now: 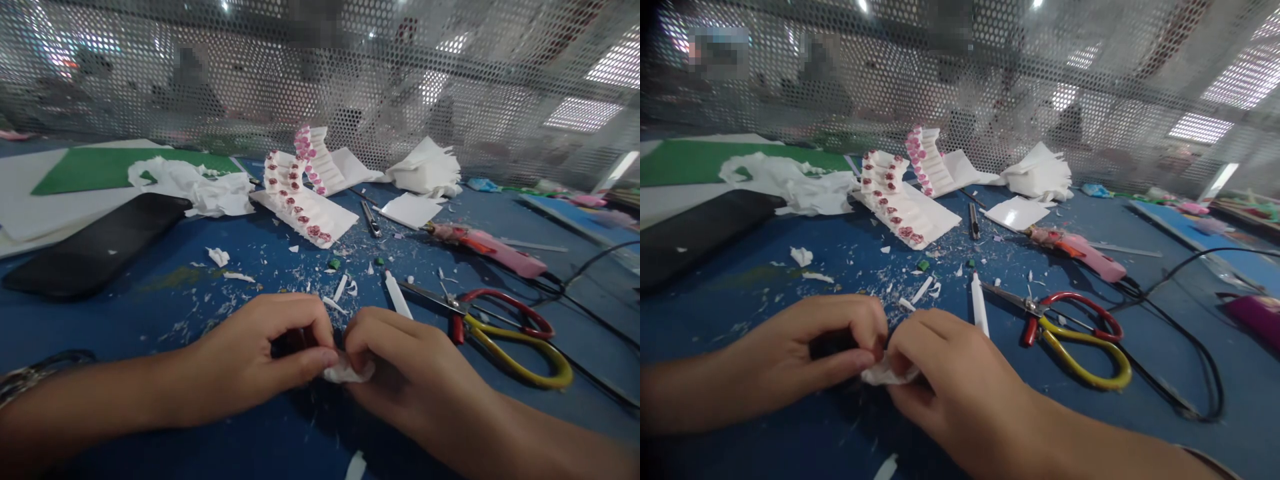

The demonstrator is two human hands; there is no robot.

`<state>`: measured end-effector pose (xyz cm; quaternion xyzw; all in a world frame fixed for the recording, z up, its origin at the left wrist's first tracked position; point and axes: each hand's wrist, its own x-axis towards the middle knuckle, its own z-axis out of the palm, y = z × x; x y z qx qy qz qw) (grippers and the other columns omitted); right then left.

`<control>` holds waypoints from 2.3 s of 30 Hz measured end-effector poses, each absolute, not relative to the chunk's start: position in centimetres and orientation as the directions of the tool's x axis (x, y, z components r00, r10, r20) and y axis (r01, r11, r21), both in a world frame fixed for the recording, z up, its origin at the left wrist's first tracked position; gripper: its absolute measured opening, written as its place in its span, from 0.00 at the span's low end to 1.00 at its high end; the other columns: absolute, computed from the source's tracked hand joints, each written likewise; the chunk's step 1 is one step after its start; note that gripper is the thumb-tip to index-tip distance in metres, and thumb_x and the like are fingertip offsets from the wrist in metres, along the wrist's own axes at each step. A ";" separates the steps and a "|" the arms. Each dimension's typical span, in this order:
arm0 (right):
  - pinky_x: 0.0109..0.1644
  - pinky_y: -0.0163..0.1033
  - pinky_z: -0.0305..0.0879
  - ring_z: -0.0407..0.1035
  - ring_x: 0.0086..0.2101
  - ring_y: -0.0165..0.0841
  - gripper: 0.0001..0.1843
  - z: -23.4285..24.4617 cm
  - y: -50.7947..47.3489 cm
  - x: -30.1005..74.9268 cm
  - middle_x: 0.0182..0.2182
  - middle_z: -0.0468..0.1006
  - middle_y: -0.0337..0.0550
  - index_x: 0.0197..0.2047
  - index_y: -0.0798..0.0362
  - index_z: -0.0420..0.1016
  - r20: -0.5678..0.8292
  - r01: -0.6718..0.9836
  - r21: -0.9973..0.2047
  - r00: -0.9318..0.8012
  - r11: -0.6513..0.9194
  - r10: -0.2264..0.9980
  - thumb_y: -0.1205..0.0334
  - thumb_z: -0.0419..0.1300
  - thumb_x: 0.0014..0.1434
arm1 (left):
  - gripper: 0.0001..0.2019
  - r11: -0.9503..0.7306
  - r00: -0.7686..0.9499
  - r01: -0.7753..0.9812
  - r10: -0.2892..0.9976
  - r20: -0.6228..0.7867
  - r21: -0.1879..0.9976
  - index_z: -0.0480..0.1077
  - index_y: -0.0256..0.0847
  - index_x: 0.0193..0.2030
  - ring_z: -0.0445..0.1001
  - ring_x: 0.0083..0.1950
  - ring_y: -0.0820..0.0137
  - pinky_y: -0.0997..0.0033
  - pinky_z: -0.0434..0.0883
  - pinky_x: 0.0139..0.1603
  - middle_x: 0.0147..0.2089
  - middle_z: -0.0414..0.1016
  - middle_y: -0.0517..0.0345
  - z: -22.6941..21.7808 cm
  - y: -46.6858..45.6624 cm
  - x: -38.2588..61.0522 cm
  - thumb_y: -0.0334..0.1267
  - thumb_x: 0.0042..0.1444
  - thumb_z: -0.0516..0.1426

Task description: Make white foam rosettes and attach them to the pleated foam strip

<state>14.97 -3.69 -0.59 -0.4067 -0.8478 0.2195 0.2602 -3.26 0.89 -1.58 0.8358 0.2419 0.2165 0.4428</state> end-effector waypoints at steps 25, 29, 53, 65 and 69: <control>0.27 0.24 0.53 0.56 0.24 0.20 0.10 -0.3 -3.6 14.9 0.23 0.61 0.30 0.25 0.52 0.55 0.230 0.615 -0.595 -0.486 0.517 0.843 0.72 0.54 0.48 | 0.09 -0.271 0.526 0.280 0.846 0.089 0.921 0.65 0.36 0.20 0.62 0.19 0.81 0.84 0.60 0.20 0.19 0.66 0.66 -0.6 1.2 -3.1 0.37 0.47 0.56; 0.27 0.25 0.53 0.56 0.24 0.20 0.11 -0.4 -3.6 15.0 0.23 0.61 0.31 0.24 0.53 0.54 0.221 0.618 -0.605 -0.476 0.502 0.851 0.73 0.55 0.48 | 0.16 -0.359 0.565 0.323 0.816 0.126 0.876 0.70 0.38 0.23 0.62 0.20 0.81 0.84 0.61 0.22 0.19 0.66 0.65 -0.4 0.9 -3.2 0.38 0.55 0.46; 0.26 0.26 0.53 0.57 0.24 0.22 0.08 -0.8 -3.3 14.9 0.22 0.62 0.32 0.24 0.53 0.56 0.252 0.641 -0.556 -0.476 0.529 0.842 0.72 0.54 0.48 | 0.09 -0.540 0.723 0.335 0.673 0.157 0.772 0.73 0.40 0.26 0.69 0.26 0.77 0.81 0.64 0.28 0.23 0.71 0.62 -0.4 0.6 -2.7 0.33 0.51 0.52; 0.26 0.26 0.52 0.56 0.23 0.21 0.10 -0.8 -3.3 14.9 0.22 0.62 0.31 0.24 0.52 0.55 0.254 0.638 -0.576 -0.455 0.511 0.854 0.73 0.54 0.47 | 0.08 -0.564 0.754 0.293 0.633 0.177 0.772 0.72 0.44 0.36 0.70 0.30 0.77 0.82 0.64 0.32 0.30 0.74 0.65 -1.1 1.0 -3.0 0.39 0.48 0.56; 0.25 0.26 0.52 0.56 0.23 0.22 0.09 -0.7 -3.3 14.8 0.21 0.62 0.32 0.24 0.53 0.55 0.254 0.636 -0.565 -0.472 0.526 0.844 0.72 0.54 0.48 | 0.07 -0.534 0.756 0.298 0.638 0.146 0.791 0.73 0.43 0.32 0.69 0.29 0.79 0.84 0.63 0.30 0.27 0.74 0.65 -0.9 0.9 -2.9 0.38 0.51 0.54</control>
